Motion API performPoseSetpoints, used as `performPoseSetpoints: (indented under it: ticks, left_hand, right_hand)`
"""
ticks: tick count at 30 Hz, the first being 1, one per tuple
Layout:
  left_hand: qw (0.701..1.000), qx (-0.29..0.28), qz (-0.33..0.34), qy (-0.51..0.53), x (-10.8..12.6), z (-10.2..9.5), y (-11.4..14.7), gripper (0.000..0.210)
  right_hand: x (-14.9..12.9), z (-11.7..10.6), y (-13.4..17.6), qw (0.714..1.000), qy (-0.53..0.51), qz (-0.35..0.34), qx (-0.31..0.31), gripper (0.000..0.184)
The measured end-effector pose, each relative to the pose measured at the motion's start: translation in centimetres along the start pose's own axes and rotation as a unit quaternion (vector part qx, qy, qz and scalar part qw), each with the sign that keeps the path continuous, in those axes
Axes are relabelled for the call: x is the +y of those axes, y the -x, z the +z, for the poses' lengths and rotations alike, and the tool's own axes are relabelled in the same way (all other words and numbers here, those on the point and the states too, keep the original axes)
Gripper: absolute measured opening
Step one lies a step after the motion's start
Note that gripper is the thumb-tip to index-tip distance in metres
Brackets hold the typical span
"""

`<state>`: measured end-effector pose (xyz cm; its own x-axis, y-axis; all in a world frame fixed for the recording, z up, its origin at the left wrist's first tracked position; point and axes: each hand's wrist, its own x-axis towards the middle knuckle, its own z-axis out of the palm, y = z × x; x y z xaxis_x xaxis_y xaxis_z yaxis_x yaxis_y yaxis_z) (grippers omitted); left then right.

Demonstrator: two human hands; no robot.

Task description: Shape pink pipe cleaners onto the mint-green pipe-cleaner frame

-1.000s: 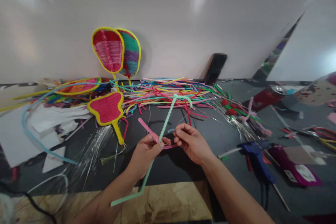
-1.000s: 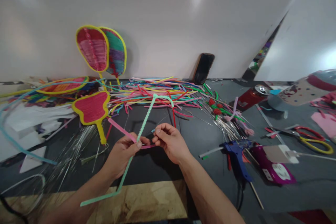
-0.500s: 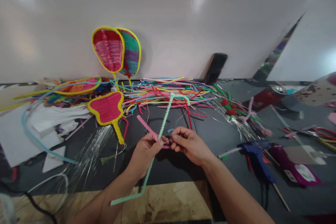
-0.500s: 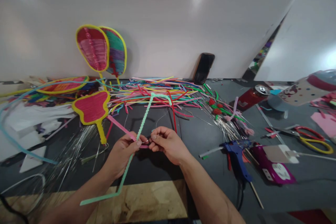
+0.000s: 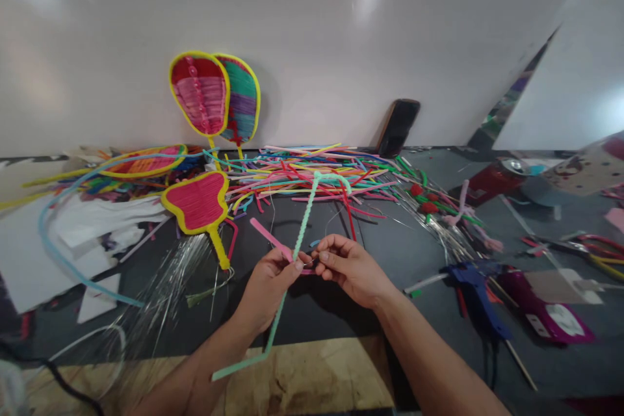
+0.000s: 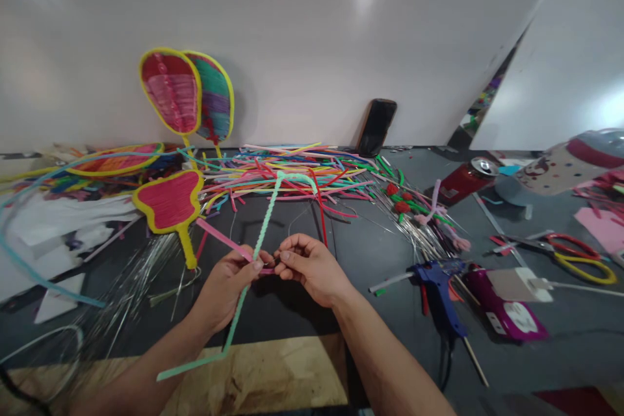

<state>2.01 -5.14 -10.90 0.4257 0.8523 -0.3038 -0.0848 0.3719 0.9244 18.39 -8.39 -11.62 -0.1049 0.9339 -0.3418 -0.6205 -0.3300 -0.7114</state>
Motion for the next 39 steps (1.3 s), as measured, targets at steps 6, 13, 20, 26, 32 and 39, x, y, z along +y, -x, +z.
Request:
performPoseSetpoints:
  ticks: [6,13,20,26,32,39]
  left_hand:
    - [1.0,0.019,-0.001,-0.005,-0.3,0.1,-0.1,0.017]
    - [1.0,0.023,-0.001,0.015,-0.9,0.0,-0.2,0.017]
    - [0.998,0.046,0.003,0.045,-0.4,-0.3,-0.5,0.019]
    - [0.992,0.072,-0.007,0.107,0.1,-0.5,-0.6,0.022]
    - [0.979,0.07,-0.048,0.184,0.4,-0.5,-0.6,0.03]
    - [0.971,-0.025,-0.071,0.226,-0.1,-0.5,-0.3,0.026]
  right_hand:
    - [0.1,0.1,0.0,1.0,-0.009,0.001,0.005,0.024]
    - [0.3,0.1,-0.1,1.0,0.005,-0.006,0.018,0.025]
    - [-1.2,-0.1,0.1,0.997,0.0,-0.039,0.067,0.029]
    - [-3.0,-0.2,1.4,0.989,0.002,-0.128,0.079,0.018]
    - [-1.7,-0.1,2.0,0.967,0.203,0.061,-0.139,0.023]
    - [1.7,0.7,0.0,0.989,0.127,-0.068,-0.018,0.021]
